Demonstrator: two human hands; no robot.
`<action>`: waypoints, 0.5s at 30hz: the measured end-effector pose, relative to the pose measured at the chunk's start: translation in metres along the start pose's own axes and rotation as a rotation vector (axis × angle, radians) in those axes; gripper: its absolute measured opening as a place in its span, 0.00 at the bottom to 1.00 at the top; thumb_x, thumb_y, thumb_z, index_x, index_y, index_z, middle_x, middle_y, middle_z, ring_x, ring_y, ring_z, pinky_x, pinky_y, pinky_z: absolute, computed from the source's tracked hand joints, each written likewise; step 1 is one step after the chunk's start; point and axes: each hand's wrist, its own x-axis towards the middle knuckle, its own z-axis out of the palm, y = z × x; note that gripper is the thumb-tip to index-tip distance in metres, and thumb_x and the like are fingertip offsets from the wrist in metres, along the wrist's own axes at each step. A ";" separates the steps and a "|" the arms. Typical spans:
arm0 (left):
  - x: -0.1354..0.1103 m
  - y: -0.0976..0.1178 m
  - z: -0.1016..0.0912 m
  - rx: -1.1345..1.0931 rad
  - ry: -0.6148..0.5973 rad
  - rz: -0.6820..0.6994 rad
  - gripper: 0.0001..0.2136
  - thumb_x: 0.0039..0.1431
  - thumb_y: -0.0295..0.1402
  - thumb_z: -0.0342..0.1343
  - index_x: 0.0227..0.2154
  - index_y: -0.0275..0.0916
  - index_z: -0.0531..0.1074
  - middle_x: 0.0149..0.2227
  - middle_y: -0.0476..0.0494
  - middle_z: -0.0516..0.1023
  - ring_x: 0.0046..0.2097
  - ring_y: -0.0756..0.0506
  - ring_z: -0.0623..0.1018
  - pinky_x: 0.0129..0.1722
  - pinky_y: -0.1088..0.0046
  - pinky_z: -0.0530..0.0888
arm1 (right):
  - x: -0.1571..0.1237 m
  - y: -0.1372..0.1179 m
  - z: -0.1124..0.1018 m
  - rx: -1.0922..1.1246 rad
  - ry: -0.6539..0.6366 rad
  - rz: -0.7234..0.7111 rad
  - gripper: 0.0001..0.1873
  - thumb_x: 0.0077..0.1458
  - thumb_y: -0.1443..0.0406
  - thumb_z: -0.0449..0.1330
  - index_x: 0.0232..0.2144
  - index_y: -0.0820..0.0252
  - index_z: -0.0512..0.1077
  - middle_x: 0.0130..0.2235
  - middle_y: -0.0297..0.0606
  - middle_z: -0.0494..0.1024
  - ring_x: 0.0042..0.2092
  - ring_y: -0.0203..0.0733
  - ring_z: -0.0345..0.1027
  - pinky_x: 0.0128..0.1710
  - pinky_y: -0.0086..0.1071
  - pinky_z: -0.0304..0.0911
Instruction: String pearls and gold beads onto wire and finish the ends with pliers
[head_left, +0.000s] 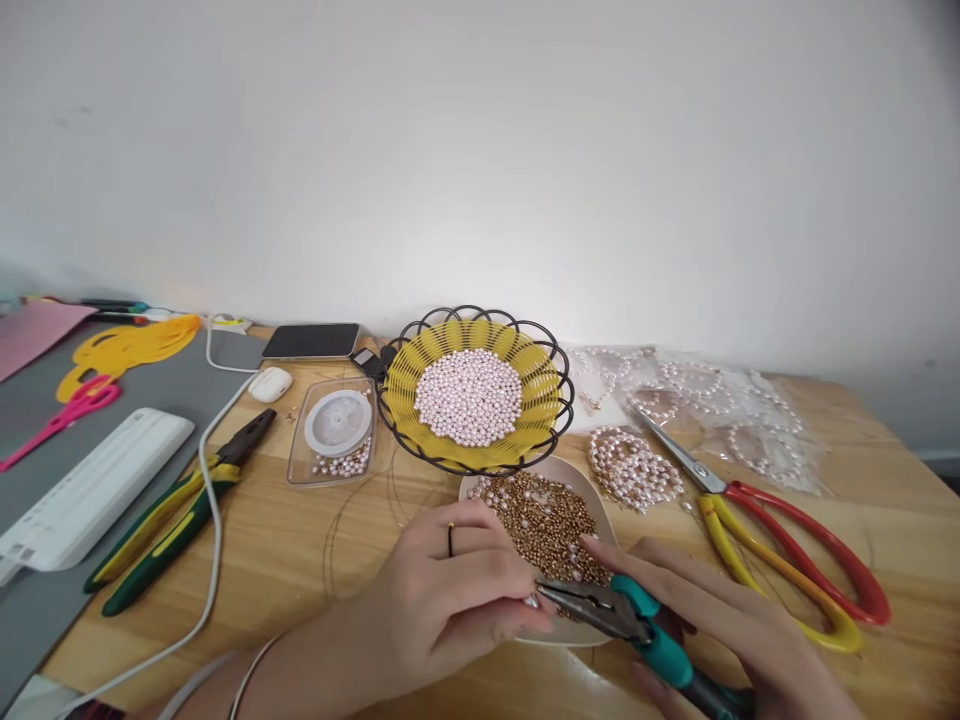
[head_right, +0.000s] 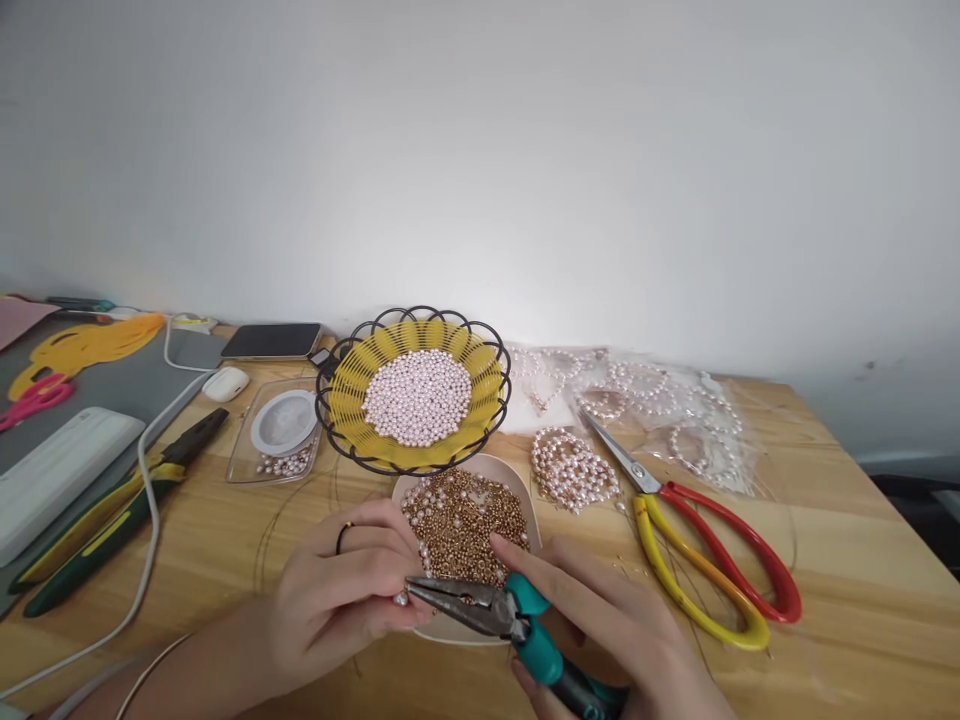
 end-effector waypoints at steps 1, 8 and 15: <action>0.000 0.000 0.000 0.001 -0.002 -0.001 0.14 0.76 0.33 0.50 0.34 0.35 0.73 0.27 0.43 0.82 0.29 0.48 0.78 0.39 0.69 0.80 | 0.002 0.000 -0.001 0.012 0.003 -0.007 0.29 0.63 0.66 0.55 0.66 0.50 0.66 0.51 0.42 0.83 0.46 0.47 0.83 0.42 0.30 0.81; 0.001 0.001 -0.001 -0.022 -0.006 -0.011 0.13 0.77 0.33 0.49 0.36 0.35 0.75 0.28 0.43 0.84 0.28 0.48 0.79 0.39 0.68 0.81 | 0.000 0.002 -0.002 -0.012 0.012 -0.036 0.29 0.64 0.65 0.55 0.67 0.51 0.65 0.49 0.44 0.83 0.44 0.49 0.84 0.38 0.31 0.82; 0.001 0.001 0.001 -0.017 0.009 0.002 0.15 0.77 0.33 0.50 0.35 0.34 0.76 0.27 0.43 0.85 0.26 0.49 0.79 0.37 0.70 0.81 | -0.005 0.004 0.000 -0.073 0.037 -0.064 0.30 0.62 0.65 0.55 0.67 0.51 0.65 0.49 0.44 0.83 0.44 0.48 0.84 0.38 0.32 0.82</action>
